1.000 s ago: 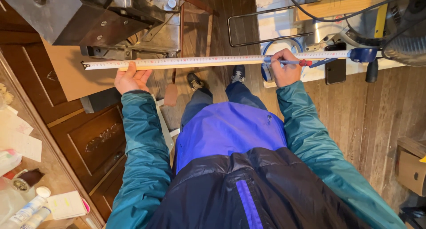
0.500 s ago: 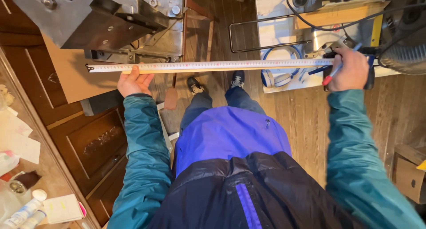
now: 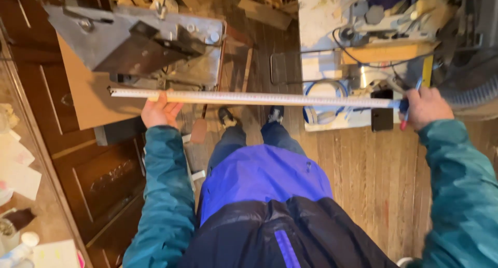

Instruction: Measuring a thin wooden strip with a tape measure and using a miter trimmer to cut it at an angle.

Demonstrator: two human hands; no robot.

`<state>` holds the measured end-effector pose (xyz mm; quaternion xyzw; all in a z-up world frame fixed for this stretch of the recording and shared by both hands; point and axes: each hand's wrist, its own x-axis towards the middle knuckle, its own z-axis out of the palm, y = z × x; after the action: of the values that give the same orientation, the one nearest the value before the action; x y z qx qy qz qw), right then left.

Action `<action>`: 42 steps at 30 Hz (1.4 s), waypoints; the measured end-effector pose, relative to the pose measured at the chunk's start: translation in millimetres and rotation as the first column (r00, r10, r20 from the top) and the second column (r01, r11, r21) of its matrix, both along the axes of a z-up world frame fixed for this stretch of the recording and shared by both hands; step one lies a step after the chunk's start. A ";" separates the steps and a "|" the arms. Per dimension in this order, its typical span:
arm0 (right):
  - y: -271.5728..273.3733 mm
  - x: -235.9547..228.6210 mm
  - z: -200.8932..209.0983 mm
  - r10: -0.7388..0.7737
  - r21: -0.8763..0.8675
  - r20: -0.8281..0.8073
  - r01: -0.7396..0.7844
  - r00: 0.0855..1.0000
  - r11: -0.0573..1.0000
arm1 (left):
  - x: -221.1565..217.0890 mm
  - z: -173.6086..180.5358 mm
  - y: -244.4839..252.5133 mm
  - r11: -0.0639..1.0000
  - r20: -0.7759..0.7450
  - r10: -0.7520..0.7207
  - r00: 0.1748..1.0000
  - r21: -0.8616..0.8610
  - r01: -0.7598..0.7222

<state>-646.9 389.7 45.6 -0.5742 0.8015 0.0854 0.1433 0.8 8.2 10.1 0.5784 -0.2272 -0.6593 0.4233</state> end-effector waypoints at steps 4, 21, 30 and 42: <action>6.3 3.1 14.5 -0.035 0.048 0.098 0.031 0.995 0.998 | 8.1 7.8 8.0 1.000 -0.017 -0.021 1.000 -0.020 0.020; 25.7 98.4 2.5 -0.145 -0.052 0.540 0.204 0.829 0.978 | 14.3 5.7 19.2 0.997 -0.062 -0.056 0.997 -0.049 0.053; 2.3 145.1 -0.9 -0.127 -0.075 0.661 0.233 0.740 0.970 | 24.2 -10.8 16.0 0.999 -0.077 -0.039 0.996 -0.033 0.037; -101.2 191.1 43.3 0.063 -0.254 0.684 0.156 0.727 0.955 | 16.8 -2.6 20.3 0.999 -0.064 0.011 0.998 -0.047 -0.014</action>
<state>-455.9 288.5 88.8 -0.5593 0.7094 -0.2560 0.3440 17.6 28.5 7.5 0.5482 -0.2257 -0.6692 0.4480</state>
